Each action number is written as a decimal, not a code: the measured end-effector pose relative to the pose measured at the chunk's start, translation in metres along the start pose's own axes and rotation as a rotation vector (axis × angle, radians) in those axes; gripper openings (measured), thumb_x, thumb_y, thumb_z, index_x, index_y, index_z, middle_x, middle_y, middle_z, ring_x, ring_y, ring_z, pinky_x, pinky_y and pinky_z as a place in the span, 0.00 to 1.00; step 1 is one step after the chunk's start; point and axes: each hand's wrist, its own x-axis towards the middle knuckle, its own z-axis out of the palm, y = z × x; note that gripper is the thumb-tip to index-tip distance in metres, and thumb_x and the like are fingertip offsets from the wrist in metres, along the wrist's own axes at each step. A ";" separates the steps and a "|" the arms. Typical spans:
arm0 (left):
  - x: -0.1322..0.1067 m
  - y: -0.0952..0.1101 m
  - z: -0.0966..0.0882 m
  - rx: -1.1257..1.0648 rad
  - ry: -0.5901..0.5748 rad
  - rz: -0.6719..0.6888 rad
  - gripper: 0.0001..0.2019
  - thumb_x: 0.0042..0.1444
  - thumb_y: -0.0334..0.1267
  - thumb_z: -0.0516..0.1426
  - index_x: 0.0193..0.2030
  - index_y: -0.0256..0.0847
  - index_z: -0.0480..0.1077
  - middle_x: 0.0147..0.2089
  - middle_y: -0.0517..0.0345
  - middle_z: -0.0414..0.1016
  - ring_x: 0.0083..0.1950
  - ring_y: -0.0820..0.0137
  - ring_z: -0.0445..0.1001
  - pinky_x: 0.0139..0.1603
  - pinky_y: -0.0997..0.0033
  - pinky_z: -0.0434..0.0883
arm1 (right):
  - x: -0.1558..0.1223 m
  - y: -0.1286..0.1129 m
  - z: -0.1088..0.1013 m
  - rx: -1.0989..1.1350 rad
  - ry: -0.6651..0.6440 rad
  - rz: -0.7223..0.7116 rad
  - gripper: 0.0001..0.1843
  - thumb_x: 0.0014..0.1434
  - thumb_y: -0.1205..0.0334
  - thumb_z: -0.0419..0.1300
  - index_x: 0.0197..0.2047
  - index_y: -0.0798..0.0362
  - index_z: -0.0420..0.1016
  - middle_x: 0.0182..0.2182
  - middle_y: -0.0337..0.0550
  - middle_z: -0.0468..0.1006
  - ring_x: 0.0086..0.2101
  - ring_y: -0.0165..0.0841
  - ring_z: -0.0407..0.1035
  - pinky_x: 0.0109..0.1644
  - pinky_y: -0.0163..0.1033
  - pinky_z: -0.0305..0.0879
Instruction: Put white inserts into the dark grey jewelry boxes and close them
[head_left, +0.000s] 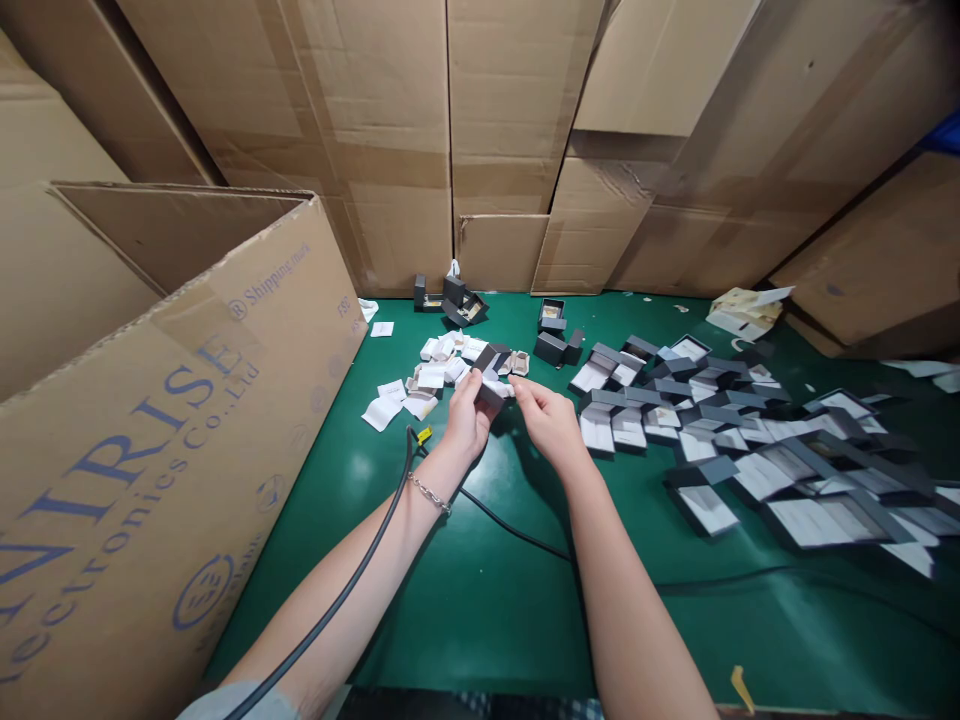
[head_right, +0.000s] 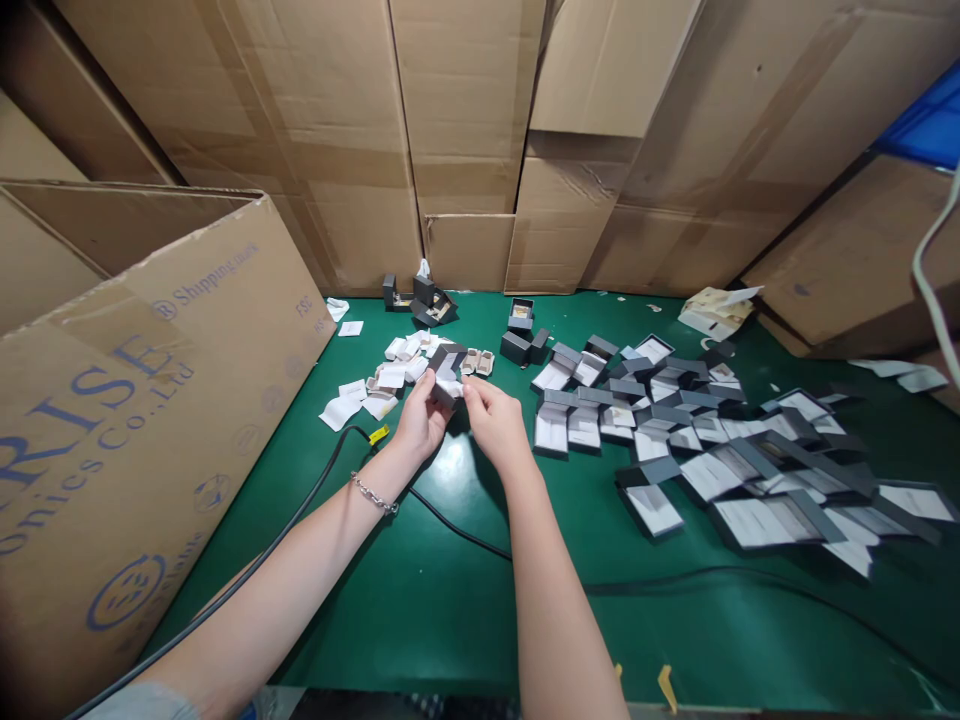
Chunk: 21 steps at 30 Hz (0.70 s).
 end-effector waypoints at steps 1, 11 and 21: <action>0.001 0.000 0.000 -0.006 0.005 -0.016 0.05 0.54 0.37 0.58 0.35 0.38 0.70 0.32 0.59 0.73 0.32 0.76 0.72 0.34 0.78 0.70 | 0.000 0.001 -0.001 0.022 -0.002 0.022 0.16 0.58 0.53 0.53 0.42 0.47 0.79 0.45 0.40 0.78 0.48 0.39 0.71 0.55 0.47 0.64; 0.001 0.006 0.001 -0.027 -0.008 -0.205 0.08 0.56 0.39 0.56 0.39 0.36 0.70 0.33 0.56 0.75 0.29 0.75 0.73 0.28 0.76 0.71 | 0.006 0.004 0.001 0.330 -0.056 0.200 0.20 0.47 0.51 0.63 0.41 0.53 0.79 0.38 0.45 0.80 0.39 0.36 0.73 0.47 0.43 0.67; 0.000 0.007 0.002 0.067 -0.060 -0.241 0.11 0.57 0.43 0.56 0.36 0.35 0.70 0.32 0.54 0.74 0.29 0.73 0.73 0.28 0.73 0.72 | 0.007 0.009 0.002 0.298 -0.080 0.238 0.20 0.43 0.49 0.64 0.36 0.53 0.79 0.37 0.45 0.77 0.28 0.28 0.67 0.33 0.36 0.66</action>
